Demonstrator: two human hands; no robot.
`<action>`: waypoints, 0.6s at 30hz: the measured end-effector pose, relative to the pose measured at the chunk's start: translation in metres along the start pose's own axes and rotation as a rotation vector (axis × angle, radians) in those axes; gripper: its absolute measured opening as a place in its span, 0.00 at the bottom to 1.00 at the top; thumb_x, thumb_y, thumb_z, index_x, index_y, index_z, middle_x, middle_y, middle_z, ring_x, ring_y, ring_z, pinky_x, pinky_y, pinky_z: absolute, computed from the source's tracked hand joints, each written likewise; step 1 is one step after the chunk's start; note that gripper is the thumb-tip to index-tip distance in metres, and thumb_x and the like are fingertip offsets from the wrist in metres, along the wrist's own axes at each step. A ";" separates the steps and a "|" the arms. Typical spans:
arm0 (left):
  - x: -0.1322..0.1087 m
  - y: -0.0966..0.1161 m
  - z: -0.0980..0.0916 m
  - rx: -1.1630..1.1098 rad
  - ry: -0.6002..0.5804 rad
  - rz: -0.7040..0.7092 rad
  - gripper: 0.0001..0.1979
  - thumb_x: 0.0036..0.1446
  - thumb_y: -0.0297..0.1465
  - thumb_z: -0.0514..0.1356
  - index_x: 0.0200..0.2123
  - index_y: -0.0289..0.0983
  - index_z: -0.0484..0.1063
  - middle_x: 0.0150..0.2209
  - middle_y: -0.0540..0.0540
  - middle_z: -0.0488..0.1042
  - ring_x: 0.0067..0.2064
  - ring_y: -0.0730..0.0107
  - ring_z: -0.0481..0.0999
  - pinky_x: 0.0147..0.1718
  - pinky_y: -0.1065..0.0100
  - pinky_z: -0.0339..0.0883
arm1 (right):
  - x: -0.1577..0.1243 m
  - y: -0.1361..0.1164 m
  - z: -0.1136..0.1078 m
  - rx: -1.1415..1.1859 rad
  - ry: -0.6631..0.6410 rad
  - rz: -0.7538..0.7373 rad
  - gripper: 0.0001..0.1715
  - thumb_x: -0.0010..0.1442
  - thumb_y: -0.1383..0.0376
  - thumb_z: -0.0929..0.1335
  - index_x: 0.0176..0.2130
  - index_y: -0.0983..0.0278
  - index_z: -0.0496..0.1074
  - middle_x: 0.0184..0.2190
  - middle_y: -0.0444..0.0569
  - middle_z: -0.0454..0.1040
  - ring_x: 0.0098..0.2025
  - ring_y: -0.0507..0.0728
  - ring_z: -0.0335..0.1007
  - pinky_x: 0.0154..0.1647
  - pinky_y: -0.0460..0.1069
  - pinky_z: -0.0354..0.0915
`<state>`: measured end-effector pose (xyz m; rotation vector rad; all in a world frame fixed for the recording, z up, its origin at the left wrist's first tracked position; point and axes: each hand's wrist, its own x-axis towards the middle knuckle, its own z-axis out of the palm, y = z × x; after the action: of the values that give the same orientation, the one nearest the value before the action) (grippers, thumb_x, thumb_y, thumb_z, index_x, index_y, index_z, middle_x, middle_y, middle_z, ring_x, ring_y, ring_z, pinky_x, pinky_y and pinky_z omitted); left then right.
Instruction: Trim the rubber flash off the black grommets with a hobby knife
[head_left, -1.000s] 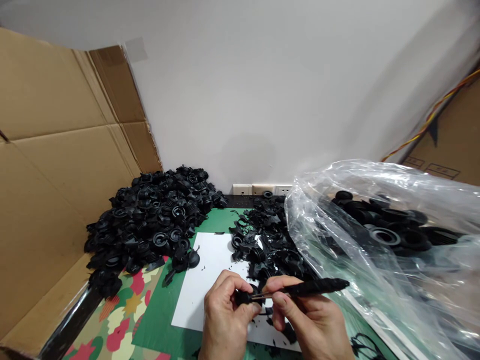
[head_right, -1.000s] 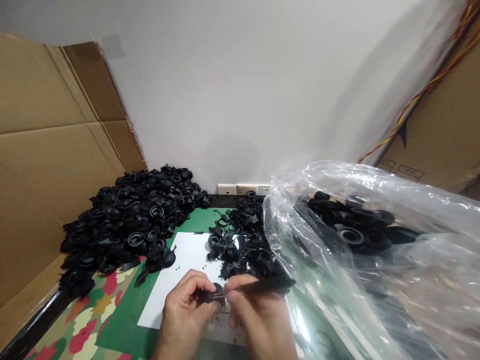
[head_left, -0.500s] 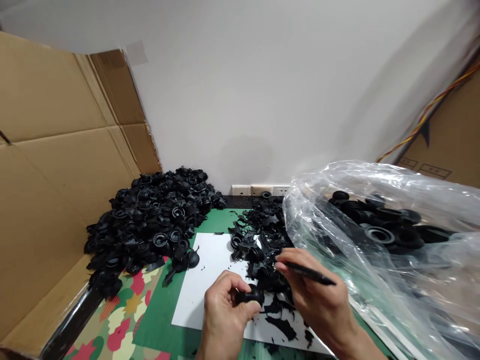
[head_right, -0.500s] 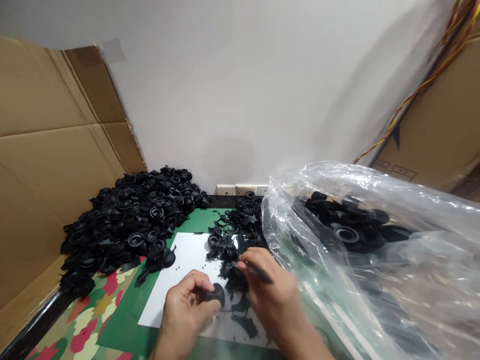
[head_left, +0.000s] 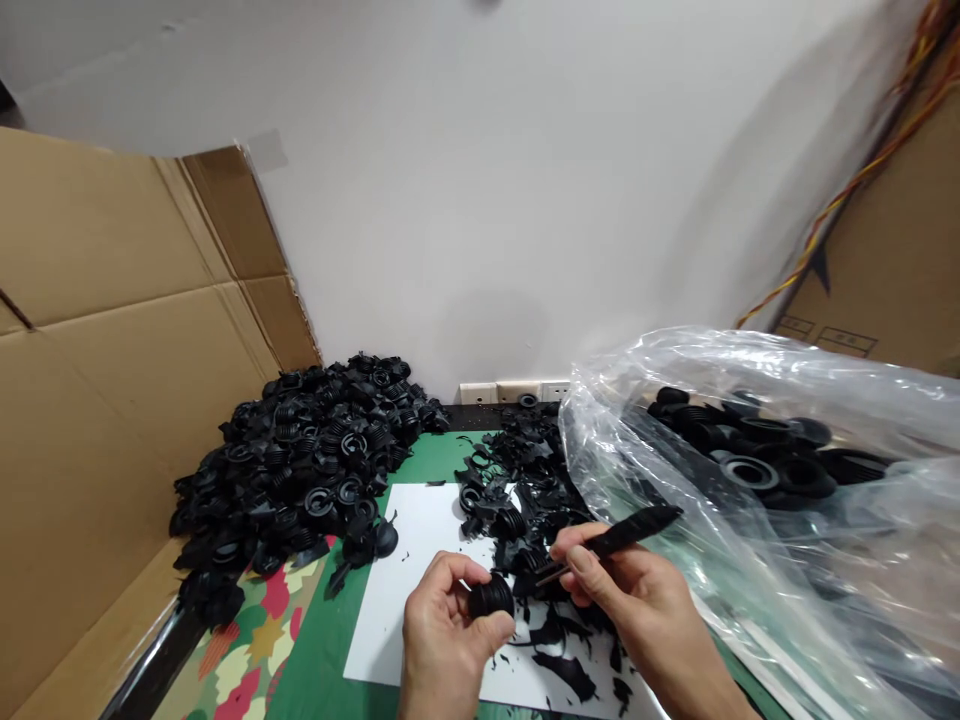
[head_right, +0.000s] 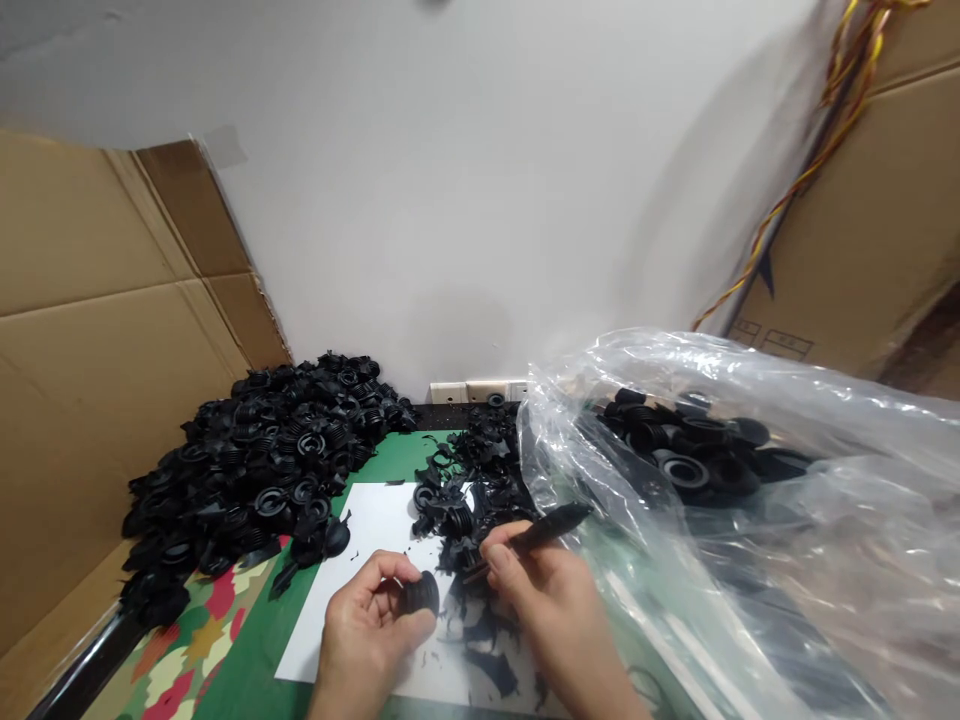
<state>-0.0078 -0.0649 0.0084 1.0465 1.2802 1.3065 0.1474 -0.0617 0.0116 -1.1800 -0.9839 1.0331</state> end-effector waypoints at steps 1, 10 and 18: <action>0.000 -0.001 0.000 0.005 0.016 0.008 0.12 0.31 0.18 0.59 0.23 0.37 0.69 0.16 0.58 0.63 0.19 0.78 0.60 0.18 0.76 0.50 | 0.000 0.000 0.001 0.035 0.016 0.019 0.21 0.46 0.50 0.71 0.28 0.66 0.73 0.22 0.47 0.73 0.22 0.54 0.66 0.21 0.47 0.64; 0.004 0.001 -0.003 0.137 0.012 0.157 0.12 0.31 0.16 0.61 0.22 0.37 0.71 0.24 0.55 0.67 0.24 0.74 0.65 0.21 0.74 0.59 | -0.006 -0.009 -0.001 -0.036 -0.205 -0.034 0.16 0.54 0.53 0.66 0.28 0.63 0.71 0.23 0.44 0.69 0.26 0.54 0.66 0.25 0.46 0.63; 0.007 -0.007 -0.009 0.227 0.021 0.199 0.06 0.37 0.20 0.62 0.21 0.36 0.71 0.24 0.53 0.66 0.22 0.74 0.63 0.20 0.74 0.57 | -0.022 0.022 0.012 -0.496 -0.422 -0.601 0.14 0.52 0.68 0.63 0.37 0.56 0.75 0.29 0.46 0.79 0.29 0.55 0.73 0.30 0.47 0.66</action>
<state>-0.0171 -0.0594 0.0007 1.3507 1.3922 1.3441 0.1281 -0.0779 -0.0098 -0.9587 -1.8709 0.5649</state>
